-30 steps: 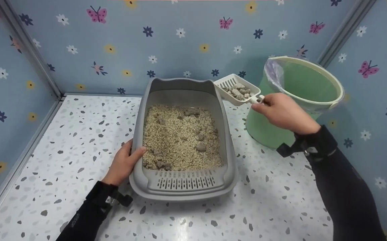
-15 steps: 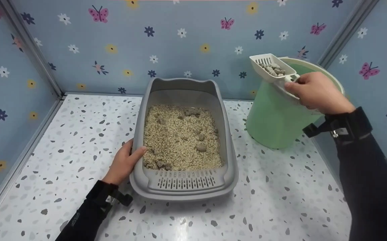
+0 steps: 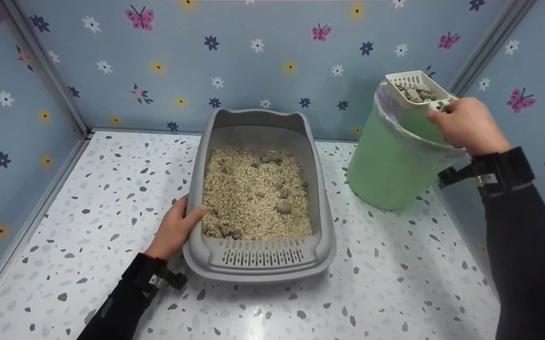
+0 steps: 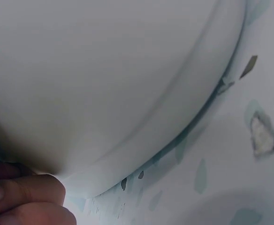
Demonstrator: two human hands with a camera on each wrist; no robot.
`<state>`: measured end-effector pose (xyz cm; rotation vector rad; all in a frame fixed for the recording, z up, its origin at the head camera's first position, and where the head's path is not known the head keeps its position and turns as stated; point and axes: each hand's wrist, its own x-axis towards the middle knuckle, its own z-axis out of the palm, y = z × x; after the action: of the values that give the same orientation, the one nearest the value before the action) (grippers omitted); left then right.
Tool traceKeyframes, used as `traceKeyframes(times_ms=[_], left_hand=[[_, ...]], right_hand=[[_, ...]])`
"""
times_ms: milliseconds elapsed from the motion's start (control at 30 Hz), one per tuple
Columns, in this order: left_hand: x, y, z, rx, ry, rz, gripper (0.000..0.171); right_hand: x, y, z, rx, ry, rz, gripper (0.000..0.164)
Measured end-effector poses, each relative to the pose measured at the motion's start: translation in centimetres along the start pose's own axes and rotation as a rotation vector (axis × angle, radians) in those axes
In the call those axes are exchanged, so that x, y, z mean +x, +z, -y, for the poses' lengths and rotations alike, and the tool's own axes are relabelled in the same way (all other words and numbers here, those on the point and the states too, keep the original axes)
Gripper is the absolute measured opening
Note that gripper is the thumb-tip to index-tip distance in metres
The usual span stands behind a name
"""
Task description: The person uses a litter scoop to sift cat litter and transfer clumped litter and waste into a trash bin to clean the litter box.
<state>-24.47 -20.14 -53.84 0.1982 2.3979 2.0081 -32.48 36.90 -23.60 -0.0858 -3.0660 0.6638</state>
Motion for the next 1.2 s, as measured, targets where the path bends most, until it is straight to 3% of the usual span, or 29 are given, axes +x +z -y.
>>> traceKeyframes(times_ms=[267, 600, 933, 1200], left_hand=[[0.0, 0.1, 0.0, -0.007, -0.004, -0.006, 0.065], [0.1, 0.0, 0.1, 0.029, 0.005, -0.002, 0.070], [0.0, 0.0, 0.0, 0.015, 0.000, -0.005, 0.069], [0.0, 0.0, 0.0, 0.016, -0.015, -0.009, 0.070]], right_hand=[[0.5, 0.1, -1.0, -0.013, 0.042, 0.005, 0.051], [0.8, 0.4, -2.3, -0.138, 0.015, -0.086, 0.041], [0.6, 1.1, -2.4, -0.166, -0.002, -0.170, 0.034], [0.5, 1.6, -2.5, -0.200, -0.020, -0.217, 0.020]])
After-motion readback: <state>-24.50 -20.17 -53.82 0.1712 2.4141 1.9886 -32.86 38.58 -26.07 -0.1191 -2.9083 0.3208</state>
